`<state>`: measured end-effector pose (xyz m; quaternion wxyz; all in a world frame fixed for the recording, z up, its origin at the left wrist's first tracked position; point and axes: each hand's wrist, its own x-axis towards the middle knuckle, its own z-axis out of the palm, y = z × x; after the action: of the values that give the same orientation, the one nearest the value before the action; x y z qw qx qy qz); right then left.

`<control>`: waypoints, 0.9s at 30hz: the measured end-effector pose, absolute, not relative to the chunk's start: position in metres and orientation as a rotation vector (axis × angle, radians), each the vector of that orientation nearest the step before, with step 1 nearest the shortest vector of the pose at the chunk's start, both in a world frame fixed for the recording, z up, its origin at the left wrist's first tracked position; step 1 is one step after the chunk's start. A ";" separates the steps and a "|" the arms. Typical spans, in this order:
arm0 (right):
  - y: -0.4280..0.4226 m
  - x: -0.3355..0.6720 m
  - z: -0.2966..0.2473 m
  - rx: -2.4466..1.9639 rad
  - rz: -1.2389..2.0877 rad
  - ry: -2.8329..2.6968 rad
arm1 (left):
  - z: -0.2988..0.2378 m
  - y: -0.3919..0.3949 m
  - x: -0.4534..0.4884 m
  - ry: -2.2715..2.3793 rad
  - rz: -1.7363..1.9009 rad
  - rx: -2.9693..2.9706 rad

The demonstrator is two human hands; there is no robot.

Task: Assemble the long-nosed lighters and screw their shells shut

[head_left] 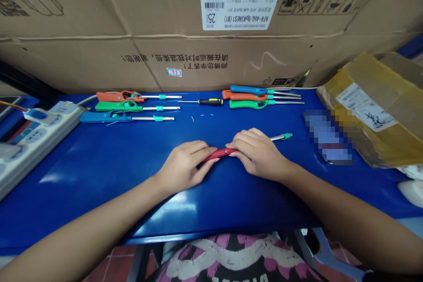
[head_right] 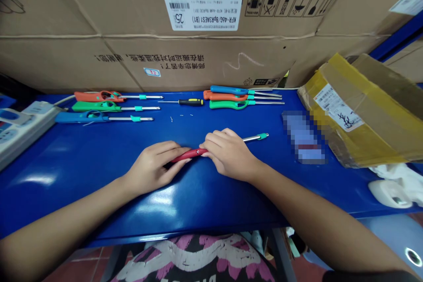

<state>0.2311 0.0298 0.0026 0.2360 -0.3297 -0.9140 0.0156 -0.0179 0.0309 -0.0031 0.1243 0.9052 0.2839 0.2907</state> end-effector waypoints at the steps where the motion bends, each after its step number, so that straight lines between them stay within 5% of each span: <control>1: 0.030 0.231 0.003 -0.910 0.062 -2.502 | -0.003 0.031 -0.018 0.837 0.856 2.634; 16: 0.056 0.269 0.002 -1.041 0.333 -2.416 | 0.004 0.059 -0.040 0.887 0.881 2.634; 27: 0.048 0.264 0.010 -1.081 0.148 -2.426 | 0.012 0.045 -0.032 1.009 0.995 2.300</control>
<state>0.2640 0.0483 0.0101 0.2387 -0.3945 -0.8857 0.0539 -0.0316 0.0455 0.0119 0.2180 0.8308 0.3646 0.3595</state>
